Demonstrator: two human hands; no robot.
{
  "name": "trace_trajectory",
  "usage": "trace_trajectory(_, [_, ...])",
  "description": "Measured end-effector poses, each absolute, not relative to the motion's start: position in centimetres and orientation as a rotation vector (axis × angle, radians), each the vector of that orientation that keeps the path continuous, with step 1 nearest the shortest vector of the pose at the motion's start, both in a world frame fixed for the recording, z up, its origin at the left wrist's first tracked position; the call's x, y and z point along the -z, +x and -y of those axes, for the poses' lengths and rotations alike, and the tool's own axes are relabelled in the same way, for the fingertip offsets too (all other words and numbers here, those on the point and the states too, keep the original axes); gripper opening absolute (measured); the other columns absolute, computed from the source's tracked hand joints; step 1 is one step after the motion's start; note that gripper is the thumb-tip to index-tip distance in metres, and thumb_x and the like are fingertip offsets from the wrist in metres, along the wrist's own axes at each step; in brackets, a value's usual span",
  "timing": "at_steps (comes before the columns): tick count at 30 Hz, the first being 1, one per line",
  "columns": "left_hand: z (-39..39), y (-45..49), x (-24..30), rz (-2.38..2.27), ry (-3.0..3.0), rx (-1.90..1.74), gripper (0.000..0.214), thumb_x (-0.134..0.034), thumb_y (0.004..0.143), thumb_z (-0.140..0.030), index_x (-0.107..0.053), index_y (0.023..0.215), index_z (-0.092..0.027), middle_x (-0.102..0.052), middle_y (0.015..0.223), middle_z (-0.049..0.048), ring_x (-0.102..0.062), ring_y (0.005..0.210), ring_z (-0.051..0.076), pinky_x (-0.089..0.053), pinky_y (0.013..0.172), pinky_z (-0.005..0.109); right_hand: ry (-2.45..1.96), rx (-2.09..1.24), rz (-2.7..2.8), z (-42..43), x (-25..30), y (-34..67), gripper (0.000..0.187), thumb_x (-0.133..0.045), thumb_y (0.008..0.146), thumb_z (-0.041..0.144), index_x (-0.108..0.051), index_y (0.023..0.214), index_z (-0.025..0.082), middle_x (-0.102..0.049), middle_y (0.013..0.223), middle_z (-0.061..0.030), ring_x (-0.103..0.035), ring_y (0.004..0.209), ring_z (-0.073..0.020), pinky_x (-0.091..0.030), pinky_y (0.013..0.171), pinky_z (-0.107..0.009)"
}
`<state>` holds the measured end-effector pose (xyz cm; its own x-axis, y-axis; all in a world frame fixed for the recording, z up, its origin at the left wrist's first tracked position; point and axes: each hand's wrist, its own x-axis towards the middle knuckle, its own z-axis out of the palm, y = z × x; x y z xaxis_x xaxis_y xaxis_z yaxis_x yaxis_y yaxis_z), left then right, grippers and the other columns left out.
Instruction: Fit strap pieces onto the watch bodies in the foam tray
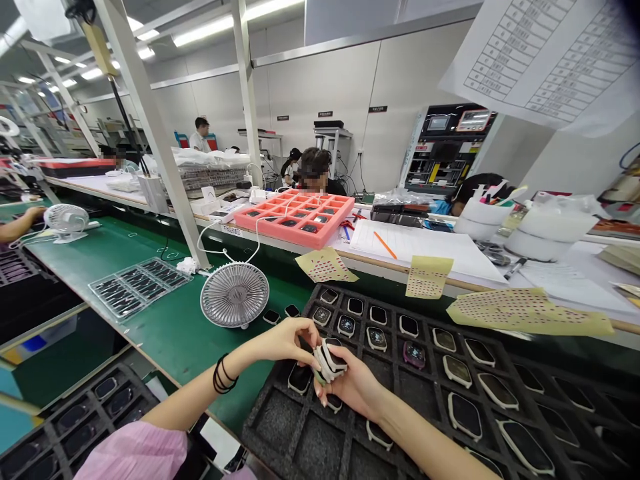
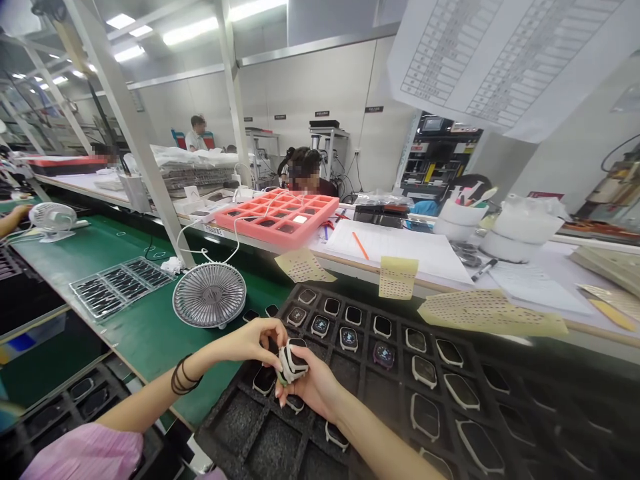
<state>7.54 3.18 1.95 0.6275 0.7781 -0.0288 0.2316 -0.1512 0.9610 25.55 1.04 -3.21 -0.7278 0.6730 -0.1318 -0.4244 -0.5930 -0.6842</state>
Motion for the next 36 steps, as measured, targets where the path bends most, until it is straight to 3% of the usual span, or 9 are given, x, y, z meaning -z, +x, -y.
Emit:
trace_trajectory(6, [-3.4, 7.6, -1.9, -0.826, 1.846, -0.553, 0.038, -0.078, 0.063, -0.038, -0.052, 0.078, -0.015, -0.059, 0.078, -0.0004, -0.059, 0.057, 0.011, -0.047, 0.049, 0.021, -0.527, -2.296, 0.917, -0.8, 3.3, 25.5, 0.03, -0.056, 0.081, 0.039, -0.064, 0.082, 0.009, -0.068, 0.08, -0.0107, -0.062, 0.054, -0.0179, -0.05, 0.047, -0.03])
trace_trajectory(9, [-4.1, 6.6, -1.5, -1.004, 2.032, -0.581, 0.036, -0.074, 0.068, -0.042, -0.055, 0.081, -0.015, -0.064, 0.081, 0.0027, -0.063, 0.068, 0.014, -0.048, 0.057, 0.02, -0.546, -2.295, 0.875, -0.8, 3.1, 25.6, 0.033, -0.054, 0.083, 0.039, -0.062, 0.101, 0.012, -0.069, 0.088, -0.0107, -0.062, 0.056, -0.0185, -0.051, 0.05, -0.032])
trace_trajectory(12, [-4.6, 4.4, -0.5, -1.362, 2.196, -0.468, 0.032, -0.05, 0.088, -0.045, -0.056, 0.091, -0.014, -0.066, 0.072, 0.0018, -0.063, 0.063, 0.013, -0.045, 0.054, 0.02, -0.57, -2.273, 0.791, -0.9, 3.1, 25.7, 0.049, -0.052, 0.084, 0.037, -0.043, 0.129, 0.021, -0.07, 0.092, -0.0086, -0.062, 0.056, -0.0197, -0.05, 0.05, -0.033])
trace_trajectory(15, [-4.0, 2.0, 1.6, -1.619, 2.275, -0.395, 0.028, -0.039, 0.094, -0.036, -0.056, 0.093, -0.014, -0.065, 0.083, 0.0057, -0.063, 0.067, 0.015, -0.046, 0.059, 0.024, -0.595, -2.283, 0.732, -1.0, 3.0, 25.8, 0.062, -0.051, 0.085, 0.036, -0.026, 0.14, 0.021, -0.07, 0.091, -0.0089, -0.062, 0.055, -0.0202, -0.048, 0.049, -0.033])
trace_trajectory(20, [-2.0, -0.2, 6.0, -1.828, 2.409, -0.111, 0.01, -0.056, 0.082, -0.017, -0.056, 0.092, -0.014, -0.06, 0.098, 0.0108, -0.061, 0.088, 0.025, -0.048, 0.072, 0.032, -0.588, -2.301, 0.728, -1.0, 3.0, 25.9, 0.064, -0.05, 0.086, 0.035, -0.022, 0.142, 0.02, -0.07, 0.092, -0.0096, -0.062, 0.056, -0.0204, -0.047, 0.05, -0.033])
trace_trajectory(27, [-2.7, 0.0, 8.8, -1.865, 2.473, 0.041, 0.016, -0.043, 0.084, -0.006, -0.058, 0.085, -0.012, -0.062, 0.092, 0.0132, -0.061, 0.085, 0.025, -0.049, 0.072, 0.035, -0.585, -2.293, 0.712, -1.2, 3.1, 25.8, 0.062, -0.047, 0.087, 0.035, -0.023, 0.141, 0.019, -0.07, 0.092, -0.0102, -0.062, 0.057, -0.0206, -0.047, 0.052, -0.034])
trace_trajectory(32, [-3.4, -0.1, 8.7, -1.868, 2.451, -0.097, 0.021, -0.041, 0.081, -0.001, -0.059, 0.078, -0.012, -0.063, 0.08, 0.0114, -0.062, 0.079, 0.022, -0.05, 0.07, 0.032, -0.583, -2.288, 0.729, -1.2, 3.2, 25.8, 0.064, -0.047, 0.087, 0.036, -0.021, 0.143, 0.02, -0.07, 0.092, -0.0095, -0.062, 0.057, -0.0202, -0.046, 0.051, -0.034])
trace_trajectory(36, [-2.8, 0.8, 5.8, -1.841, 2.397, -0.465, 0.024, -0.037, 0.09, -0.013, -0.06, 0.096, -0.015, -0.064, 0.094, 0.0104, -0.062, 0.089, 0.02, -0.052, 0.074, 0.029, -0.575, -2.077, 0.793, -0.6, 2.9, 25.7, 0.068, -0.052, 0.085, 0.036, -0.02, 0.145, 0.026, -0.069, 0.096, -0.0071, -0.063, 0.06, -0.0195, -0.048, 0.055, -0.035])
